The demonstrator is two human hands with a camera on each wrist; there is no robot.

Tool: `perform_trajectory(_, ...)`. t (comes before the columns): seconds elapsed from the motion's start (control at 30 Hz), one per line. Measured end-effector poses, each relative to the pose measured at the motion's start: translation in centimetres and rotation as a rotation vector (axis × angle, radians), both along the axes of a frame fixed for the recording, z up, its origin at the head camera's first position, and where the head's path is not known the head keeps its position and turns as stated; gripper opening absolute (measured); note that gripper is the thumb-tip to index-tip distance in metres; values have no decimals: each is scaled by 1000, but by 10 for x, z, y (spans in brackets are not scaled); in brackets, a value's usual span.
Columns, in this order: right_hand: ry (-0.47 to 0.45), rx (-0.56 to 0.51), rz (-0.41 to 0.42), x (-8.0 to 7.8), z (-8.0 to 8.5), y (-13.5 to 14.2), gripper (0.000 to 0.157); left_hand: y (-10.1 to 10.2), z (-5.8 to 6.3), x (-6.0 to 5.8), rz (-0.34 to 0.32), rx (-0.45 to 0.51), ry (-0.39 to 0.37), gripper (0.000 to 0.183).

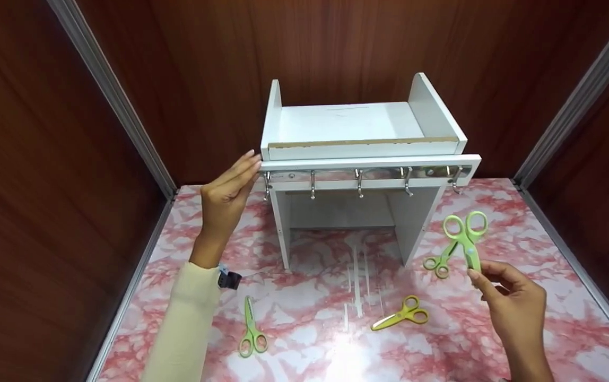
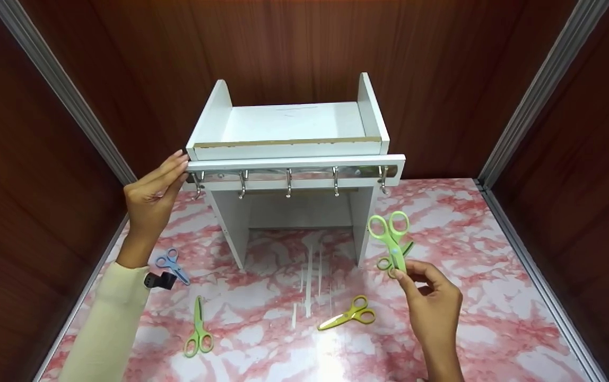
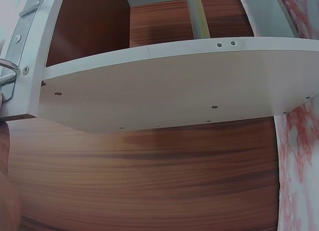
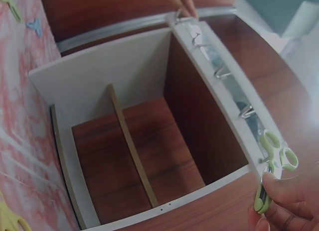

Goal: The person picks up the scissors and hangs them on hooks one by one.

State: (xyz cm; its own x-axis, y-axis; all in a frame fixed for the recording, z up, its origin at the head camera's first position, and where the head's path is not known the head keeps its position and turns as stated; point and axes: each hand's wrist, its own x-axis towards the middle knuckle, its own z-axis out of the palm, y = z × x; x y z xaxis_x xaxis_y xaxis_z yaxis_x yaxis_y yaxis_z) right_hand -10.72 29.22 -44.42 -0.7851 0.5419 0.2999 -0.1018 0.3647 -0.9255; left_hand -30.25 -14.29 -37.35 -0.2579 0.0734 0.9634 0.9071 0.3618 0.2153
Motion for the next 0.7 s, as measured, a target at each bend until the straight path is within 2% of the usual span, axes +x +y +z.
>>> perform_trajectory(0.7, 75, 34, 39, -13, 10, -1, 17, 1, -2, -1, 1, 5, 1, 30)
